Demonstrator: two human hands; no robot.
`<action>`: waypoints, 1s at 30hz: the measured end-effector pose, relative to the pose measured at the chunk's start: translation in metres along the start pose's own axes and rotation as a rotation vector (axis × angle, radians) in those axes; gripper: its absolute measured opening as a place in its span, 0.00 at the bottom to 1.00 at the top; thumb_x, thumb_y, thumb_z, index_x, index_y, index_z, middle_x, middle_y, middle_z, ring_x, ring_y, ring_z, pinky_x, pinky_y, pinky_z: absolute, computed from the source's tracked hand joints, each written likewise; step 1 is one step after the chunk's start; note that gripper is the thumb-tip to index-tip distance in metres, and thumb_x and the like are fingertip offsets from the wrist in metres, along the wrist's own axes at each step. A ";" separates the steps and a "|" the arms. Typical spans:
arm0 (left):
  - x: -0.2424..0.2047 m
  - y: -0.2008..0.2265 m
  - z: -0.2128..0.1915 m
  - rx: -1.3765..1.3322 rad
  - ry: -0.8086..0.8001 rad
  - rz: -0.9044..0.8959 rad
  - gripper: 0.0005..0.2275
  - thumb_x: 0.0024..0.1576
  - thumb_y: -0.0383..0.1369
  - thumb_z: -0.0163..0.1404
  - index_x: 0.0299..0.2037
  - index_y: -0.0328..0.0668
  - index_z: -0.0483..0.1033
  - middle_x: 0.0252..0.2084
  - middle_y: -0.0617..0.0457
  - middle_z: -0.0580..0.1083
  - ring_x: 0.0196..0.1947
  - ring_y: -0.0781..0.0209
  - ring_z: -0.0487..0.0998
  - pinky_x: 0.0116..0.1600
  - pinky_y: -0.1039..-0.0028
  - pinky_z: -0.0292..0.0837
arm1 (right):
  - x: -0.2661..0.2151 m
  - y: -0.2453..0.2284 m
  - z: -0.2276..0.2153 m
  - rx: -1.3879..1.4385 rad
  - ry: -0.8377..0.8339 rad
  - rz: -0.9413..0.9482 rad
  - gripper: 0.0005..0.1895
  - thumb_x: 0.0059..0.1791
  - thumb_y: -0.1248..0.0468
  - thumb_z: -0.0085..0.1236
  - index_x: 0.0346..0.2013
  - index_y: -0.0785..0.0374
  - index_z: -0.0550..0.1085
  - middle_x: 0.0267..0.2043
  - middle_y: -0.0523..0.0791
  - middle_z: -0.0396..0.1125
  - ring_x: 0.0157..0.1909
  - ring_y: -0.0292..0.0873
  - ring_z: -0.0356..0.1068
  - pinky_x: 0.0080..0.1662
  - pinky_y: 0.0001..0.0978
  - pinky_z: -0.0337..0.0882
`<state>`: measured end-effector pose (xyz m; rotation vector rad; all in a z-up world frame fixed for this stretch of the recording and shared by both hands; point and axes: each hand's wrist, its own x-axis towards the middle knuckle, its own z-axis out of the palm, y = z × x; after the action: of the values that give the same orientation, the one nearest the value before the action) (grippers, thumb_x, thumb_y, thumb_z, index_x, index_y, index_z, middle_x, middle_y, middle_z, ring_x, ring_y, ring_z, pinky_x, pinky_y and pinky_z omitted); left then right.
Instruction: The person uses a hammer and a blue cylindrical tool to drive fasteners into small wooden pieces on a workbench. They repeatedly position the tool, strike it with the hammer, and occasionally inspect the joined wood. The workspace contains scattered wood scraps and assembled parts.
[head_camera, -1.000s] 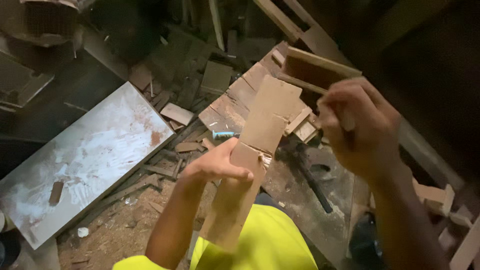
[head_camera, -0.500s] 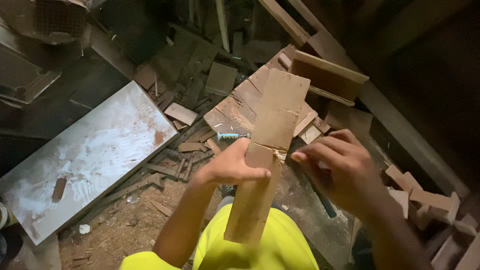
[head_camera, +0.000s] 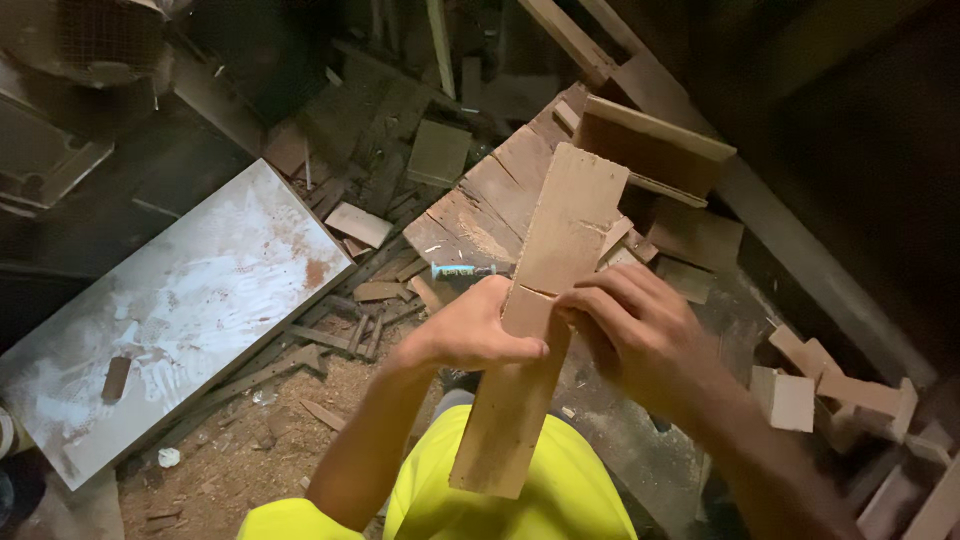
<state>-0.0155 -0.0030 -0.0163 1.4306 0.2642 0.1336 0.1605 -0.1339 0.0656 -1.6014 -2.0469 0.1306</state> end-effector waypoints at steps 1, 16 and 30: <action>0.001 0.002 0.000 0.023 0.006 0.027 0.17 0.48 0.30 0.56 0.47 0.28 0.75 0.38 0.55 0.78 0.39 0.71 0.76 0.46 0.76 0.76 | -0.002 0.000 0.003 -0.005 -0.002 0.025 0.14 0.42 0.73 0.65 0.42 0.67 0.75 0.41 0.50 0.71 0.42 0.49 0.72 0.43 0.41 0.72; 0.004 -0.018 0.001 0.100 0.051 0.012 0.15 0.49 0.33 0.60 0.43 0.32 0.80 0.37 0.51 0.81 0.37 0.66 0.80 0.45 0.73 0.79 | 0.000 0.028 0.009 0.177 0.334 0.660 0.05 0.59 0.68 0.54 0.45 0.69 0.71 0.38 0.50 0.72 0.39 0.43 0.73 0.42 0.37 0.74; 0.019 -0.104 0.028 -0.235 0.243 -0.005 0.22 0.56 0.41 0.62 0.55 0.33 0.77 0.48 0.49 0.79 0.47 0.62 0.79 0.52 0.67 0.78 | -0.083 0.054 0.070 0.324 0.011 0.698 0.13 0.52 0.61 0.56 0.48 0.62 0.79 0.53 0.53 0.73 0.50 0.50 0.76 0.49 0.40 0.77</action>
<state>0.0028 -0.0398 -0.1179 1.1796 0.4368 0.3255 0.1887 -0.1778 -0.0438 -2.0053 -1.2867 0.6604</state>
